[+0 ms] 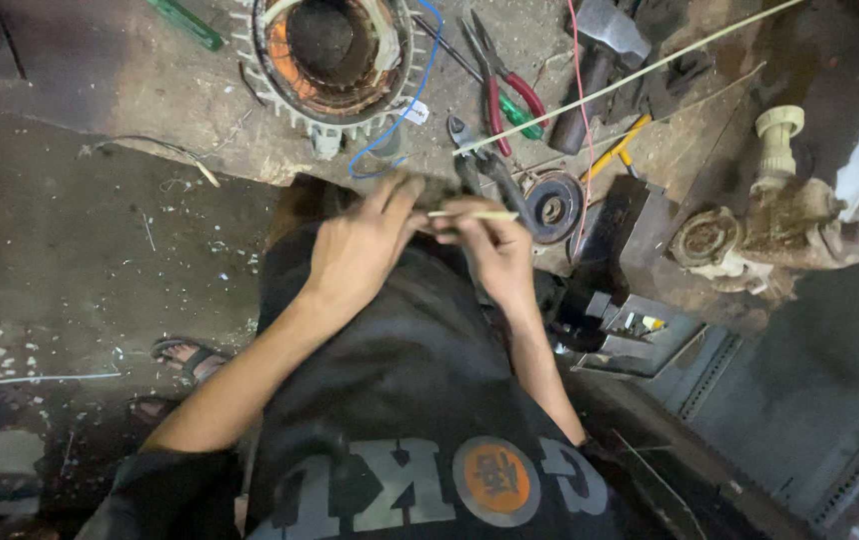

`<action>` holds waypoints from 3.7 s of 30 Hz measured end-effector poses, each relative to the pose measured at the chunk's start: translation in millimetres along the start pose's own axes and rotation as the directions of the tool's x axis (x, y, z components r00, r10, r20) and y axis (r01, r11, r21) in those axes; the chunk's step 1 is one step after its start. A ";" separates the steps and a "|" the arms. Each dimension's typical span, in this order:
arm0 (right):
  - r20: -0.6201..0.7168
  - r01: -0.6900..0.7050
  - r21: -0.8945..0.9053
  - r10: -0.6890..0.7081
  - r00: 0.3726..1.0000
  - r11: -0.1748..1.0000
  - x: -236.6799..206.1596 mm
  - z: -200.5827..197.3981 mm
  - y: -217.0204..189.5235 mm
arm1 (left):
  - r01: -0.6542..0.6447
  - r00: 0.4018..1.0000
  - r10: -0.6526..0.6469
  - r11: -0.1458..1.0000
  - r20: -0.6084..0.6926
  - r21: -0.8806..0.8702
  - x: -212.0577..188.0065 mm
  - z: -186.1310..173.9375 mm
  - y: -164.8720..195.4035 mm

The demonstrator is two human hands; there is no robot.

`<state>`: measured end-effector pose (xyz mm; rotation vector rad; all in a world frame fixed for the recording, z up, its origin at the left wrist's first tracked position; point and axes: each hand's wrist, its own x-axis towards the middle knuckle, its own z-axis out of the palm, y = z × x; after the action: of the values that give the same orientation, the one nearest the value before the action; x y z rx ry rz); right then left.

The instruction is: The person is repairing an electrical motor by hand. They use a thin stick to push wires into the motor's stator slots and use pliers to adjust and secure the copper windings.

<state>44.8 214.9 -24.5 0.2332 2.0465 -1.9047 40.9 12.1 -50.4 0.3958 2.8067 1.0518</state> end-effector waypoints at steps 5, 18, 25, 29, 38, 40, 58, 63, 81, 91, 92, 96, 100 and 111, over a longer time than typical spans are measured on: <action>-0.109 -0.038 0.176 0.057 0.992 0.984 18.5 -30.0 -8.5 | 0.027 0.999 -0.033 0.929 0.009 0.370 22.4 6.5 -1.9; -0.043 -0.059 0.383 0.082 0.996 0.922 -12.3 -55.0 -14.1 | 0.109 0.981 -0.176 0.850 -0.083 -0.516 42.2 -63.7 100.8; -0.123 0.027 0.476 0.036 0.992 0.879 -17.4 -50.8 -22.6 | -0.012 0.998 -0.011 0.925 -0.058 -0.381 52.3 -61.0 100.1; -0.121 -0.103 0.782 0.312 0.942 0.615 -19.5 -63.4 -20.1 | -0.102 0.993 0.068 0.899 -0.094 -0.426 57.8 -67.4 95.5; -0.395 0.122 0.437 0.068 0.916 0.891 -44.4 -69.3 -46.4 | -0.080 0.996 0.048 0.833 -0.072 -0.547 67.8 -80.3 92.1; -0.350 0.165 0.513 0.029 0.936 0.842 -41.9 -65.5 -52.2 | -0.090 0.996 0.063 0.833 -0.067 -0.545 68.3 -82.8 90.8; -0.248 0.092 0.583 0.069 0.966 0.807 -26.0 -55.4 -72.3 | -0.128 0.992 0.113 0.822 -0.062 -0.555 72.0 -86.2 87.9; -0.248 0.079 0.557 0.075 0.966 0.827 -22.7 -58.7 -72.3 | -0.139 0.990 0.118 0.846 -0.073 -0.516 73.6 -86.2 88.9; -0.314 0.126 0.384 0.001 0.949 0.914 -13.9 -52.9 -73.4 | -0.142 0.989 0.104 0.864 -0.105 -0.483 73.6 -82.2 90.2; -0.356 0.196 0.292 -0.084 0.931 0.936 -13.3 -39.9 -65.5 | -0.111 0.993 0.068 0.851 -0.102 -0.514 72.2 -83.3 90.6; -0.362 0.207 0.287 -0.095 0.928 0.935 -13.4 -38.5 -63.8 | -0.114 0.992 0.071 0.843 -0.102 -0.526 71.8 -83.4 90.5; -0.422 0.203 0.396 -0.019 0.906 0.896 -13.7 -30.8 -54.9 | -0.130 0.989 0.069 0.822 -0.130 -0.555 72.3 -80.5 92.6; -0.386 0.202 0.450 -0.015 0.922 0.870 -10.4 -29.3 -46.4 | -0.127 0.986 0.046 0.824 -0.159 -0.552 76.4 -77.6 95.9; -0.269 0.199 0.349 -0.105 0.957 0.916 -9.2 -60.7 -67.0 | -0.137 0.991 0.113 0.777 -0.079 -0.615 83.6 -93.0 83.3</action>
<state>22.5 269.9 44.2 0.4305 1.8734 -2.4699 -41.1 37.7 72.8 0.4811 2.2792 1.9305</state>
